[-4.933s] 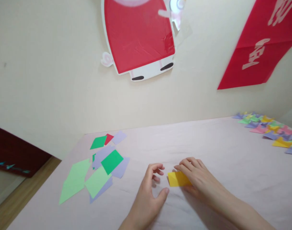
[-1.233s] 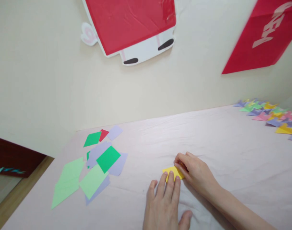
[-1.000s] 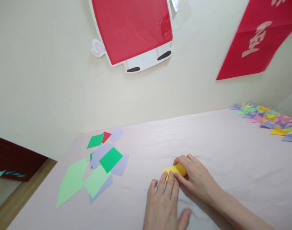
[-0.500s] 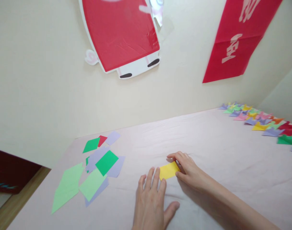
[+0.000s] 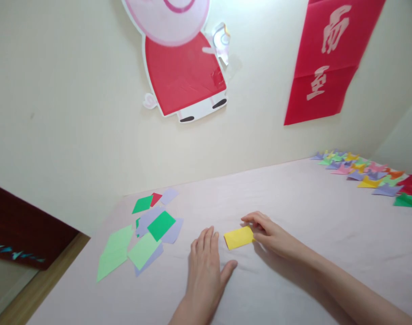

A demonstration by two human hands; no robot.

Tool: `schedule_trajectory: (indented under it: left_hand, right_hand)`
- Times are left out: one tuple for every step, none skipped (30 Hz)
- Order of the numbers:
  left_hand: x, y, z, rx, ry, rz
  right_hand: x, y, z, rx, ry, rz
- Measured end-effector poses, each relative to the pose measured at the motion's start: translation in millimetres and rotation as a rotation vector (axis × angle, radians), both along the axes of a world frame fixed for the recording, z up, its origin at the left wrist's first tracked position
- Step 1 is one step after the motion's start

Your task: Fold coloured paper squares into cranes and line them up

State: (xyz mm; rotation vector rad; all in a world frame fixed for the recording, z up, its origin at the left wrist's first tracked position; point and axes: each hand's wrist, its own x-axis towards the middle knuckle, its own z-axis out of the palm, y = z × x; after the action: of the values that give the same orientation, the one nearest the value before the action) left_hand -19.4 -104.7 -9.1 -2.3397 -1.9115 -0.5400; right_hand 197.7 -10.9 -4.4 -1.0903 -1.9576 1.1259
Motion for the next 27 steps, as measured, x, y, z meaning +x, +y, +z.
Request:
schedule_trajectory:
  left_hand:
    - [4.2, 5.9, 0.1, -0.015, -0.052, -0.012]
    - [8.8, 11.8, 0.9, -0.031, -0.104, -0.025]
    - [13.3, 17.1, 2.3, -0.046, -0.152, -0.039]
    - [17.5, 21.6, 4.1, -0.057, -0.195, -0.053]
    - [21.1, 25.0, 6.2, -0.06, -0.235, -0.066]
    - [24.0, 27.5, 8.2, -0.06, -0.272, -0.078]
    - [26.3, 29.2, 10.1, -0.056, -0.307, -0.087]
    - [27.9, 30.5, 11.8, -0.052, -0.343, -0.095]
    - [29.0, 32.0, 13.4, -0.051, -0.38, -0.102]
    - [29.6, 34.3, 14.9, -0.054, -0.419, -0.108]
    - [29.6, 37.8, 16.7, -0.062, -0.461, -0.11]
    - [29.1, 42.8, 18.8, -0.074, -0.509, -0.105]
    - [27.7, 49.6, 21.4, -0.089, -0.565, -0.097]
    - [25.6, 57.8, 24.3, -0.112, -0.632, -0.096]
    - [22.6, 67.0, 27.4, -0.14, -0.713, -0.103]
    - [19.0, 76.8, 30.3, -0.174, -0.805, -0.136]
    - [15.0, 86.4, 32.8, -0.21, -0.907, -0.193]
    - [10.9, 95.2, 34.4, -0.236, -1.004, -0.241]
    - [7.1, 102.7, 35.0, -0.259, -1.094, -0.272]
    - [4.0, 108.6, 34.3, -0.285, -1.187, -0.282]
    - [1.7, 112.7, 32.5, -0.313, -1.279, -0.265]
    - [0.5, 115.1, 29.9, -0.346, -1.37, -0.233]
    - [0.2, 116.1, 26.7, -0.383, -1.456, -0.199]
    - [0.6, 116.0, 23.6, -0.422, -1.527, -0.173]
    - [1.5, 115.4, 20.6, -0.457, -1.577, -0.159]
    - [2.6, 114.6, 18.2, -0.484, -1.606, -0.159]
    - [3.6, 114.0, 16.3, -0.503, -1.622, -0.171]
  right_hand:
    - [-1.6, -0.4, -0.5, 0.043, -0.018, 0.01]
    - [-3.3, -0.9, -0.6, 0.084, -0.041, 0.022]
    - [-4.8, -1.5, -0.2, 0.117, -0.066, 0.033]
    - [-6.1, -2.3, 0.7, 0.138, -0.088, 0.041]
    - [-7.0, -3.1, 2.3, 0.15, -0.105, 0.047]
    - [-7.5, -3.8, 4.3, 0.153, -0.118, 0.056]
    - [-7.8, -4.2, 6.5, 0.152, -0.127, 0.065]
    - [-7.8, -4.0, 8.8, 0.147, -0.132, 0.067]
    - [-7.7, -2.8, 11.0, 0.141, -0.133, 0.067]
    - [-7.5, -0.5, 13.2, 0.134, -0.13, 0.069]
    - [-7.5, 3.1, 15.2, 0.128, -0.12, 0.075]
    - [-7.5, 8.1, 17.2, 0.125, -0.105, 0.082]
    - [-7.8, 14.2, 19.3, 0.122, -0.084, 0.085]
    - [-8.3, 21.2, 21.6, 0.116, -0.056, 0.084]
    - [-9.1, 28.7, 23.8, 0.097, -0.017, 0.072]
    - [-10.4, 36.0, 26.0, 0.056, 0.041, 0.046]
    - [-12.1, 42.7, 27.8, -0.013, 0.118, 0.017]
    - [-14.4, 48.3, 28.8, -0.103, 0.208, -0.011]
    - [-17.1, 52.5, 28.8, -0.202, 0.303, -0.033]
    - [-20.4, 55.3, 27.6, -0.296, 0.393, -0.048]
    - [-23.9, 56.7, 25.1, -0.372, 0.476, -0.061]
    - [-27.6, 56.9, 21.6, -0.416, 0.544, -0.071]
    - [-31.1, 56.2, 17.3, -0.434, 0.606, -0.08]
    - [-34.2, 54.9, 12.8, -0.438, 0.659, -0.09]
    - [-36.7, 53.3, 8.4, -0.438, 0.698, -0.089]
    - [-38.5, 51.8, 4.6, -0.433, 0.719, -0.082]
    - [-39.6, 50.6, 1.4, -0.419, 0.722, -0.074]
